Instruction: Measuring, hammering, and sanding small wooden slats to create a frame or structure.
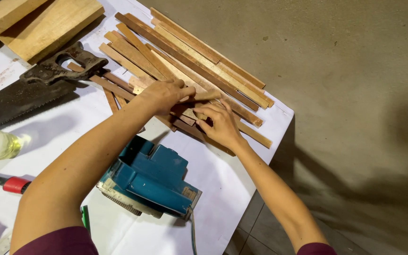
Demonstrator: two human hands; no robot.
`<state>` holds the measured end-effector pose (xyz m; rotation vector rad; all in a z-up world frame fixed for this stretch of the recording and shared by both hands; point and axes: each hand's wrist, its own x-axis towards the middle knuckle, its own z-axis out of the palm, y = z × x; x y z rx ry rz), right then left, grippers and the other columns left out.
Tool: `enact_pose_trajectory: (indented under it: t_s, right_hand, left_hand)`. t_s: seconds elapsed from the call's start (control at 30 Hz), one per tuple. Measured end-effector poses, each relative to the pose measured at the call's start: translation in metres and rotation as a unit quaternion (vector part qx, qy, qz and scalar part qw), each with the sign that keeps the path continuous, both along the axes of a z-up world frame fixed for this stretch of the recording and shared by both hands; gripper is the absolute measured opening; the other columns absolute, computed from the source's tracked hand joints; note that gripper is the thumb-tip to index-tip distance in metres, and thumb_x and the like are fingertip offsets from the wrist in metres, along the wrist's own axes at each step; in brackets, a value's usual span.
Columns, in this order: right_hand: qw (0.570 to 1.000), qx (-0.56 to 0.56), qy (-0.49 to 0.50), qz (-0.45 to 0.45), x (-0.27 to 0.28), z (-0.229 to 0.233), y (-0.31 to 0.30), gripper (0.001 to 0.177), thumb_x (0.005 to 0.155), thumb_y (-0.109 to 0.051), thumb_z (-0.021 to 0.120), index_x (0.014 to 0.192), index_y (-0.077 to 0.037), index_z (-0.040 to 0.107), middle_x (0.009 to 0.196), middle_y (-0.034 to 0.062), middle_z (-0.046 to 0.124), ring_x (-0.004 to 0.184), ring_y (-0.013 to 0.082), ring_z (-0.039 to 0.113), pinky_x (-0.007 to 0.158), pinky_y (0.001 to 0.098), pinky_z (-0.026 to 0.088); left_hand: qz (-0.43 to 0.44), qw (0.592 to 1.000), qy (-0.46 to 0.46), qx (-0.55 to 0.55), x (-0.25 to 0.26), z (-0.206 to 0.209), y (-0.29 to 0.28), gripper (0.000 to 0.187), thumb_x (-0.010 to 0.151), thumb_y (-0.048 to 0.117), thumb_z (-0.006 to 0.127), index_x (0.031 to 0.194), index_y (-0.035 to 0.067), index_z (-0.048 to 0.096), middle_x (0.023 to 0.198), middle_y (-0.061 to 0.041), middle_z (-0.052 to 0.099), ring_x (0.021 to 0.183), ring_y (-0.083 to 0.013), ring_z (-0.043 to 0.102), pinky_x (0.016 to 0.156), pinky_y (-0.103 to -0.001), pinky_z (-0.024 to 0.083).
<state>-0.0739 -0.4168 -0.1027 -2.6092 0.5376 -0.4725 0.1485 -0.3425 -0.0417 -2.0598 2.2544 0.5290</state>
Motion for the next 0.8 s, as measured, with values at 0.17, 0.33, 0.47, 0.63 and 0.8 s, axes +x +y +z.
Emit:
enact_pose_trajectory:
  t_s: [0.17, 0.33, 0.47, 0.63, 0.8]
  right_hand:
    - [0.997, 0.029, -0.045, -0.055, -0.001, -0.023, -0.025, 0.018, 0.099, -0.025, 0.071, 0.114, -0.016, 0.075, 0.116, 0.0026, 0.075, 0.113, 0.0213, 0.069, 0.107, 0.0413, 0.049]
    - [0.993, -0.074, -0.026, -0.085, 0.010, -0.026, -0.050, 0.034, 0.097, -0.011, 0.066, 0.131, -0.008, 0.070, 0.123, 0.0081, 0.068, 0.115, 0.0243, 0.059, 0.109, 0.0420, 0.043]
    - [0.979, -0.161, 0.053, -0.117, 0.017, -0.023, -0.052, 0.046, 0.087, -0.005, 0.069, 0.134, -0.006, 0.067, 0.125, 0.0115, 0.065, 0.117, 0.0268, 0.054, 0.103, 0.0445, 0.039]
    - [0.977, -0.096, 0.118, -0.150, 0.018, -0.033, -0.060, 0.050, 0.087, 0.003, 0.067, 0.134, -0.012, 0.069, 0.118, 0.0074, 0.066, 0.115, 0.0230, 0.056, 0.107, 0.0442, 0.040]
    - [0.988, -0.059, 0.046, -0.133, 0.017, -0.040, -0.057, 0.042, 0.087, 0.011, 0.063, 0.124, -0.006, 0.070, 0.111, 0.0091, 0.062, 0.103, 0.0205, 0.062, 0.094, 0.0395, 0.050]
  left_hand:
    - [0.038, 0.998, 0.049, 0.015, 0.004, -0.002, 0.002, 0.074, 0.069, 0.012, 0.089, 0.135, 0.022, 0.058, 0.133, -0.010, 0.057, 0.126, -0.0314, 0.059, 0.102, -0.043, 0.052]
    - [0.056, 0.991, 0.040, 0.115, 0.004, 0.019, -0.011, 0.064, 0.079, 0.018, 0.084, 0.139, 0.021, 0.063, 0.137, -0.009, 0.056, 0.125, -0.0276, 0.060, 0.104, -0.038, 0.054]
    - [0.105, 0.992, 0.067, -0.028, 0.016, -0.028, -0.034, 0.085, 0.078, 0.011, 0.075, 0.155, 0.017, 0.039, 0.151, -0.012, 0.040, 0.123, -0.0324, 0.054, 0.099, -0.044, 0.048]
    - [0.094, 0.994, -0.011, -0.058, 0.014, -0.028, -0.027, 0.064, 0.087, 0.010, 0.070, 0.147, 0.009, 0.049, 0.140, -0.012, 0.051, 0.122, -0.0298, 0.053, 0.106, -0.043, 0.045]
    - [0.080, 0.990, 0.007, -0.118, 0.024, -0.046, -0.016, 0.032, 0.088, 0.003, 0.066, 0.120, 0.005, 0.067, 0.128, -0.012, 0.059, 0.120, -0.0289, 0.056, 0.107, -0.040, 0.047]
